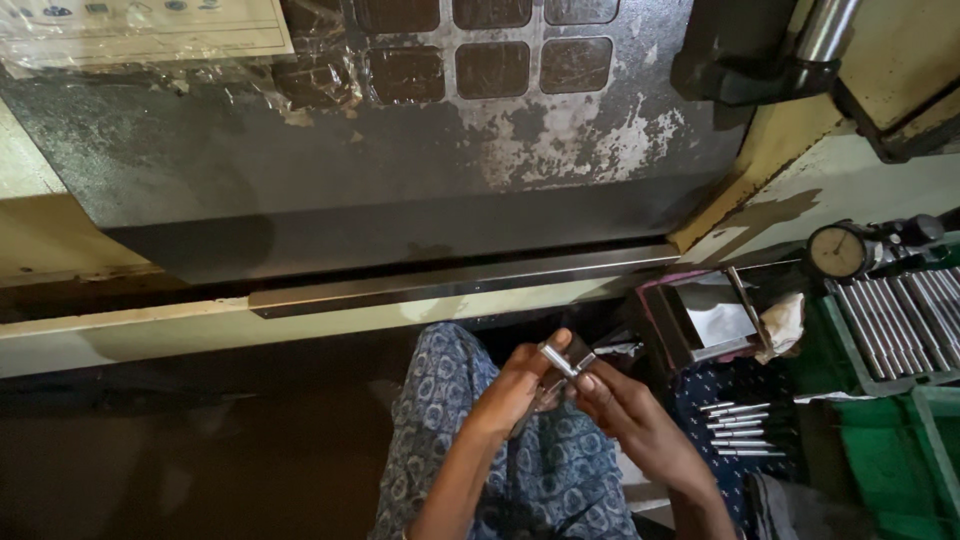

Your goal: The person opens a machine door, retrieves a small metal part, and uses a cylindrical tool to rub and polish the surface of the part. They then place the part back into the machine and close the door.

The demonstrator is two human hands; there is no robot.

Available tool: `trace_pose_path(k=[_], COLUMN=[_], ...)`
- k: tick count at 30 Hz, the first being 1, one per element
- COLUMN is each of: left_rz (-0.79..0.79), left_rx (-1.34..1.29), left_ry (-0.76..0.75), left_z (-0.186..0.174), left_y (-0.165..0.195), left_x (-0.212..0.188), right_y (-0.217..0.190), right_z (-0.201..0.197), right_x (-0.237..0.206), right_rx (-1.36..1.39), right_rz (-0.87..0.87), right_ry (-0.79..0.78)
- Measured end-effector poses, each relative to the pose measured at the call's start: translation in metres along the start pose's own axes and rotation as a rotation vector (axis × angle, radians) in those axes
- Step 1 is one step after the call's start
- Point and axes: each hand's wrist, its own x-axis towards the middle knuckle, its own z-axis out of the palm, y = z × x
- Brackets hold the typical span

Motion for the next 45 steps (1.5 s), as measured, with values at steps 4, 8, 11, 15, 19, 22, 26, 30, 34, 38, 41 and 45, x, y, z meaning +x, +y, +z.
trace_pose_path(k=[4,8,11,15,19,22,26,30,34,38,41,45], left_rz=[0.074,0.136,0.112,0.102,0.154,0.111,-0.102,0.028,0.13,0.144,0.198,0.162], left_rx=[0.076,0.075,-0.003,-0.088,-0.065,-0.035,-0.101,-0.411,-0.572,-0.554,-0.53,-0.552], left_ry=[-0.019,0.02,0.093,0.179,0.13,0.132,0.379,0.434,0.458,0.459,0.474,0.483], left_z=[0.002,0.004,0.008,0.013,0.01,0.006,-0.008,-0.035,-0.035,-0.028,-0.021,-0.02], left_y=[0.008,0.006,-0.001,-0.006,-0.008,-0.014,-0.022,-0.027,-0.041,-0.046,-0.044,-0.035], left_x=[-0.004,-0.002,0.001,0.005,0.005,0.003,0.005,0.012,0.019,0.028,0.029,0.023], right_y=[0.02,0.027,0.024,0.024,0.042,0.061,0.071,0.055,0.034,0.022,0.024,0.036], right_z=[-0.003,0.001,0.013,0.018,0.018,0.018,0.009,0.001,0.036,0.06,0.059,0.04], right_x=[0.001,0.008,0.017,0.023,0.022,0.022,0.019,0.009,0.006,0.002,0.002,0.016], right_rx=[0.08,-0.025,-0.017,-0.061,0.007,-0.014,-0.085,-0.097,-0.26,-0.476,-0.608,-0.427], right_rz=[0.07,-0.019,-0.043,0.13,-0.039,-0.07,-0.076,0.021,-0.031,-0.339,-0.425,-0.109], right_ry=[-0.006,0.066,0.145,0.212,0.148,0.133,0.246,0.342,0.184,0.238,0.342,0.371])
